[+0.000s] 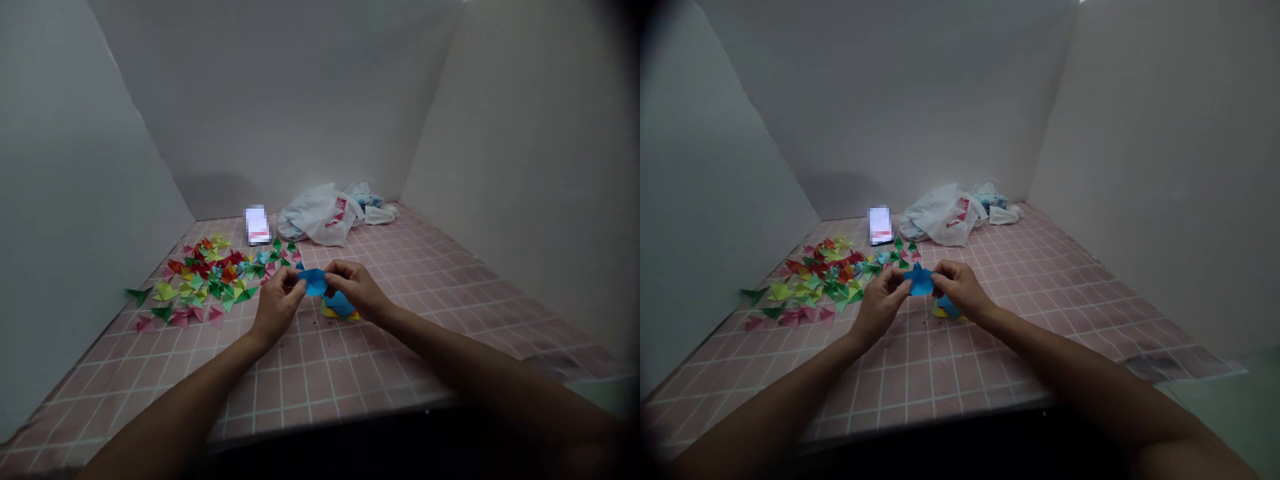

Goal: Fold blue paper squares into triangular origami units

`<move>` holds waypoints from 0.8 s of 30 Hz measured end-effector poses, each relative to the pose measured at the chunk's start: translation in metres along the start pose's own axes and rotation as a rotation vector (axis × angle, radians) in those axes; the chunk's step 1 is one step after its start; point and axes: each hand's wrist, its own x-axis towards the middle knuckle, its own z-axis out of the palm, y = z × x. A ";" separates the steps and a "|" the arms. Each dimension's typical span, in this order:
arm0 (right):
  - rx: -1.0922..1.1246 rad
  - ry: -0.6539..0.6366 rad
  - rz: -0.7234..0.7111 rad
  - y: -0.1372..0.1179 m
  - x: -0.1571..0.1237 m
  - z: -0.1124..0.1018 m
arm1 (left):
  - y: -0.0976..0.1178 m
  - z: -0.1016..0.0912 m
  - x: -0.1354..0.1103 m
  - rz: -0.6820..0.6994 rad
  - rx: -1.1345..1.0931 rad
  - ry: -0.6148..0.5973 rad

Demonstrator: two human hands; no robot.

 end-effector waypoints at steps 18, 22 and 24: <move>-0.051 -0.101 0.087 0.015 -0.010 -0.012 | 0.003 0.000 0.000 -0.155 -0.128 -0.075; -0.028 -0.039 0.075 0.014 -0.013 -0.009 | 0.003 0.001 -0.001 -0.161 -0.128 -0.061; 0.021 -0.043 0.117 0.015 -0.014 -0.007 | 0.002 0.002 -0.002 -0.194 -0.144 -0.053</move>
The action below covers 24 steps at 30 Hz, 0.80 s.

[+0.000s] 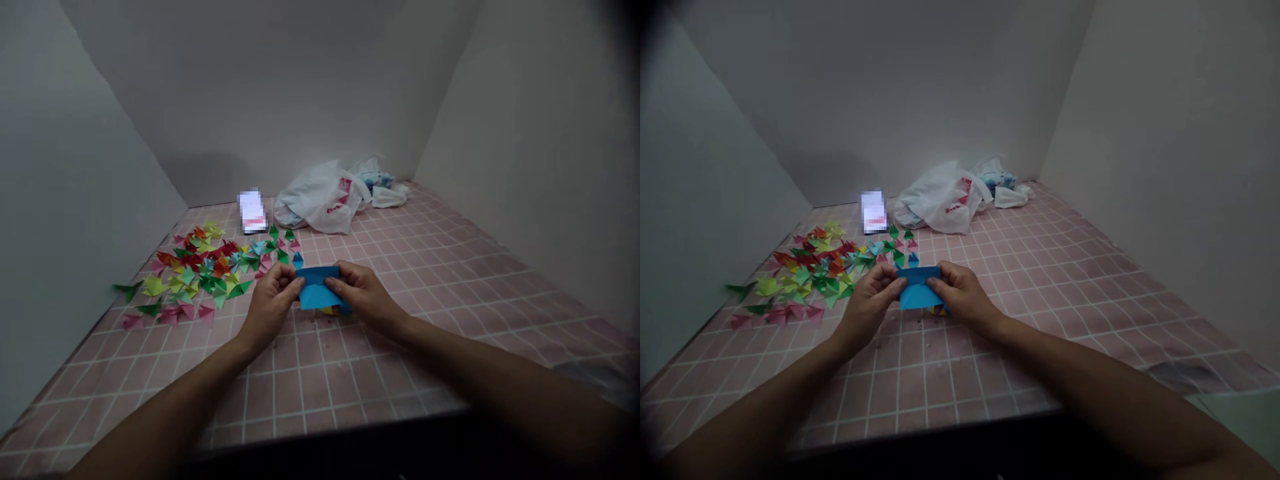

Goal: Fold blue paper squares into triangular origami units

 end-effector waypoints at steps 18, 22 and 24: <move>0.257 -0.038 0.165 0.004 -0.001 0.004 | 0.002 0.003 -0.003 -0.084 0.011 -0.113; 0.269 -0.042 0.175 0.004 -0.001 0.004 | 0.001 0.002 -0.003 -0.165 -0.040 -0.149; 0.289 -0.053 0.185 0.003 -0.001 0.005 | 0.001 0.001 -0.003 -0.172 -0.042 -0.145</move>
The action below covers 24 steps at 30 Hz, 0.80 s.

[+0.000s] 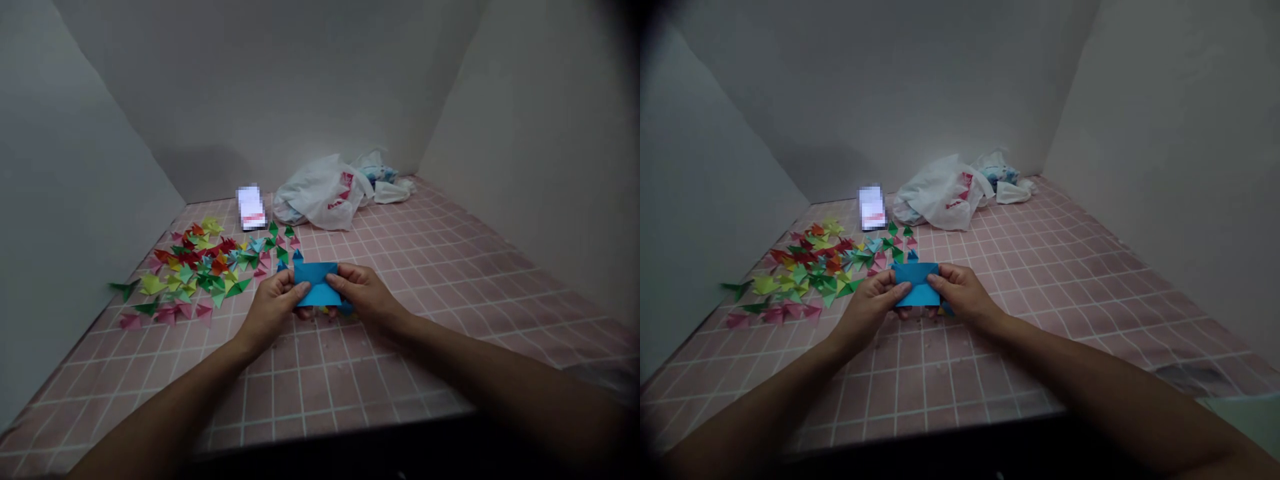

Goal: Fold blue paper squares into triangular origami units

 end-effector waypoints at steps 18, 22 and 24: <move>0.009 -0.047 -0.006 0.001 -0.001 0.001 | 0.003 0.000 -0.001 0.060 0.103 0.056; -0.101 -0.021 -0.070 -0.005 0.001 -0.002 | 0.010 -0.004 0.000 0.030 0.190 -0.004; -0.128 -0.041 -0.037 -0.005 0.003 -0.004 | 0.012 -0.006 0.001 0.009 0.179 -0.030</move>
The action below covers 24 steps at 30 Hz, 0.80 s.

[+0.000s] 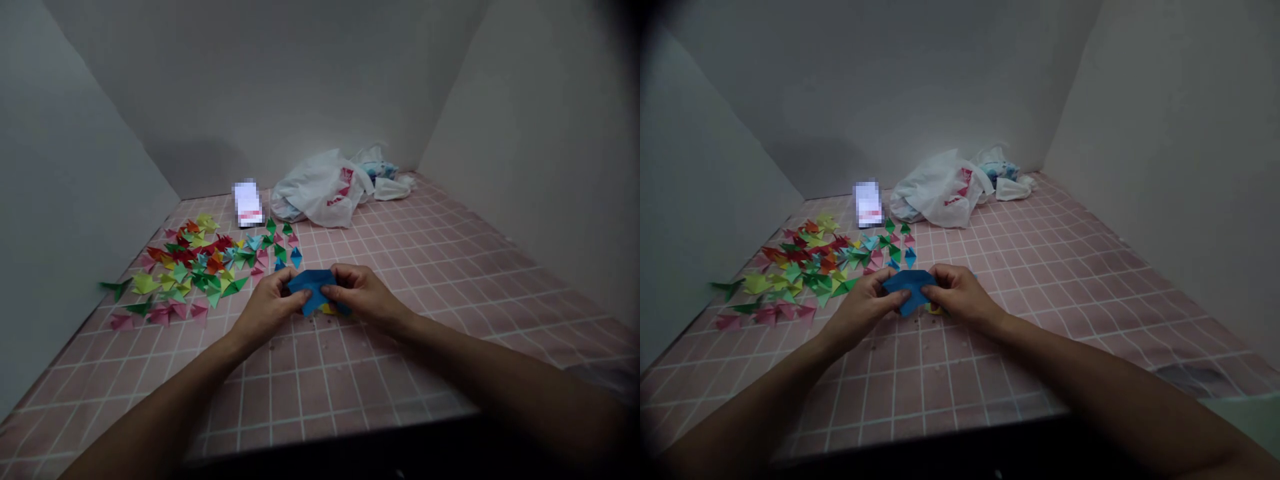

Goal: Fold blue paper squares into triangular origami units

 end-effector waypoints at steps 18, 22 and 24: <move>0.356 -0.079 -0.033 -0.001 -0.004 0.000 | 0.001 -0.002 0.001 0.032 -0.295 0.076; 0.380 -0.075 -0.058 -0.001 -0.005 0.000 | 0.000 -0.003 -0.001 0.046 -0.349 0.095; 0.352 -0.070 -0.073 -0.001 -0.006 0.000 | 0.000 -0.003 -0.001 0.030 -0.374 0.112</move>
